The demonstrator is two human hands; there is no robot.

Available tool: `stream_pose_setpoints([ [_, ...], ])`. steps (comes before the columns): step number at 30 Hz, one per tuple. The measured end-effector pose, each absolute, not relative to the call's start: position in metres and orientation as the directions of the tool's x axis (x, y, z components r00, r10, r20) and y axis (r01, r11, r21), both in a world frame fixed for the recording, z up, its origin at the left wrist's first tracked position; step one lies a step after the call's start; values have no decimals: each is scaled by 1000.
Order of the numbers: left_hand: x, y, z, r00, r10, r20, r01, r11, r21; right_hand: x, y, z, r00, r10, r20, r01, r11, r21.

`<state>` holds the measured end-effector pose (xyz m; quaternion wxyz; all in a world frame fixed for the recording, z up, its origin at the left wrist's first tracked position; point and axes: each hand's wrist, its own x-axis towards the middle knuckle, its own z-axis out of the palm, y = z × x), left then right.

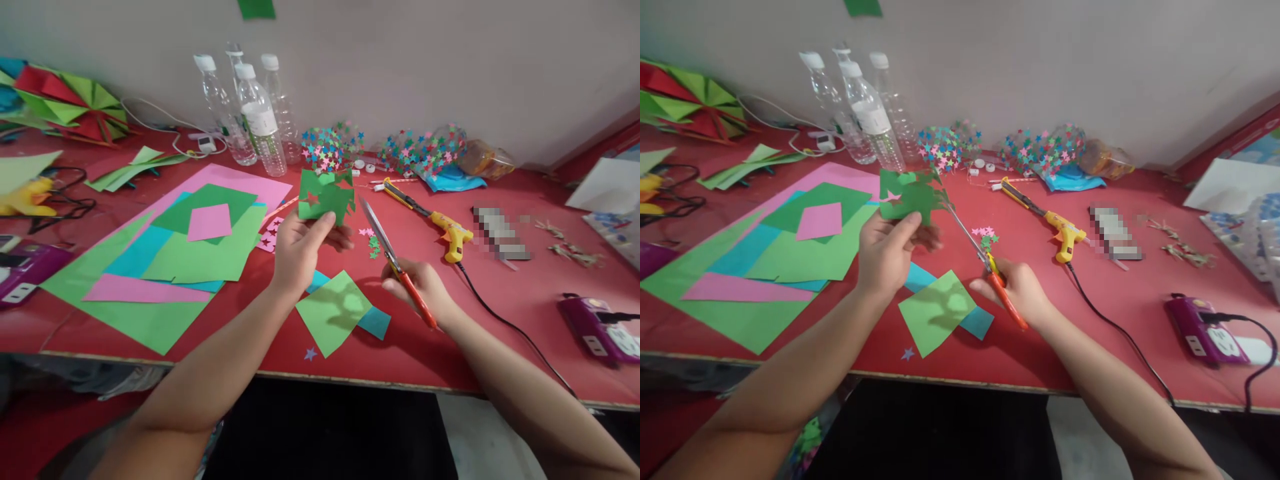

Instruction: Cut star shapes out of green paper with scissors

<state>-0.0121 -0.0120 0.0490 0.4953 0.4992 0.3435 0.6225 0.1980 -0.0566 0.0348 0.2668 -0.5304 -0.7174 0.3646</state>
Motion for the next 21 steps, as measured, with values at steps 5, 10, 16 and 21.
stream_pose_setpoints([
  [5, -8, -19, 50, 42, 964, 261, -264, -241, 934, 196, -57, 33, -364, 928, -76, 582, 163, -797],
  [10, -3, -25, 51, 83, 961, 263, -267, -233, 935, 192, -64, 37, -427, 901, -77, 490, 159, -857],
  [16, -2, -27, 50, 61, 955, 290, -253, -266, 930, 191, -67, 39, -439, 891, -111, 452, 112, -885],
  [21, -1, -27, 49, 47, 946, 321, -234, -302, 924, 189, -67, 41, -447, 886, -123, 462, 111, -880],
])
